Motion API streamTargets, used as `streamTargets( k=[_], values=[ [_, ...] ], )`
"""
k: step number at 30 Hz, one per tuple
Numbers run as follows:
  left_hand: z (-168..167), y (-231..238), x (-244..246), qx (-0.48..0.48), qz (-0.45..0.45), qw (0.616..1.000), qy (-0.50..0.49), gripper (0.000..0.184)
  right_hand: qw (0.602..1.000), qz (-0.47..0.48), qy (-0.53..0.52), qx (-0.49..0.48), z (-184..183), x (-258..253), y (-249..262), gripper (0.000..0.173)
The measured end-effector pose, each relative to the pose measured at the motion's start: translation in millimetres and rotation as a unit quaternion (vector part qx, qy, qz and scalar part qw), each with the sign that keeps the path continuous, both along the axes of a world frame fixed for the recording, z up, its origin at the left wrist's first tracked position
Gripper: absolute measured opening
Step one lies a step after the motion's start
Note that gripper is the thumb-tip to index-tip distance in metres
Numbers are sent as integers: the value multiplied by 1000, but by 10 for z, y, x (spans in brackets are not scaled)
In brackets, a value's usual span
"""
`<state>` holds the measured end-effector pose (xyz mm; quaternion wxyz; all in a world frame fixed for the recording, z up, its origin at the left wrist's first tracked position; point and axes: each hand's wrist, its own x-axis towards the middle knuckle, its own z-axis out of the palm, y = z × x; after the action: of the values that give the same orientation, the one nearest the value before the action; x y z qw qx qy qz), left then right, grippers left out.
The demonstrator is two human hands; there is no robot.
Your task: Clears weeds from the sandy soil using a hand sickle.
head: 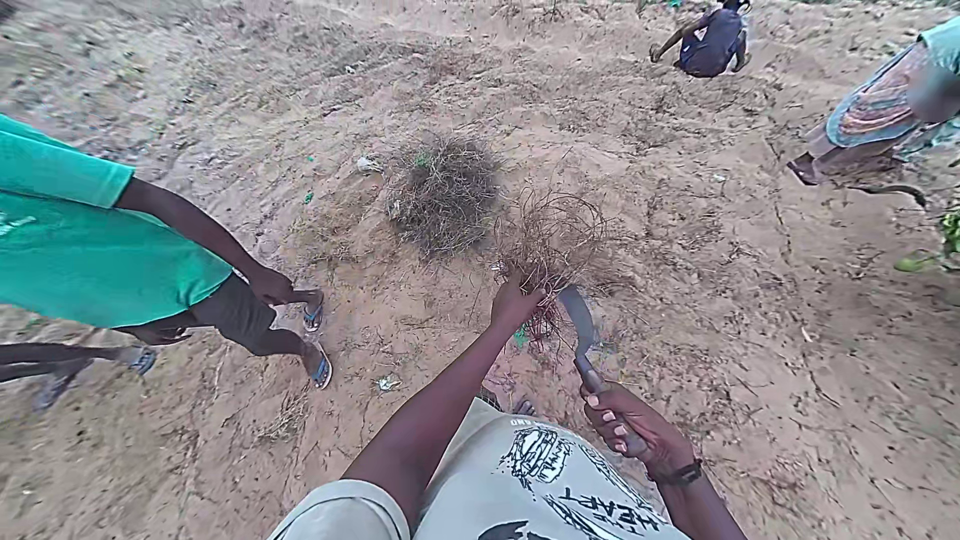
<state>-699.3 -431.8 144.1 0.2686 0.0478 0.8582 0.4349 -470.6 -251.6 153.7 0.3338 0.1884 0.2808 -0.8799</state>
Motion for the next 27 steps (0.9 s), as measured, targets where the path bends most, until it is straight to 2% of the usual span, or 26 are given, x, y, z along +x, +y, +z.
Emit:
streamTargets(
  k=[10,14,17,21,27],
  values=[
    [-285,-265,-790,32,59,998,-2,75,999,20,18,22,-57,-854,-252,4],
    [-376,-505,-1327,44,53,998,-6,71,999,19,19,46,-100,-1379,-531,3],
    [-366,-720,-1842,49,28,998,1,66,999,5,23,41,-94,-1835,-798,4],
    [-306,-1117,-2511,48,12,999,12,68,999,-5,42,14,-107,-2448,-1173,6],
    [-287,-1369,-3164,48,16,999,-3,70,999,-25,21,19,-23,-3056,-1542,5]
  ],
)
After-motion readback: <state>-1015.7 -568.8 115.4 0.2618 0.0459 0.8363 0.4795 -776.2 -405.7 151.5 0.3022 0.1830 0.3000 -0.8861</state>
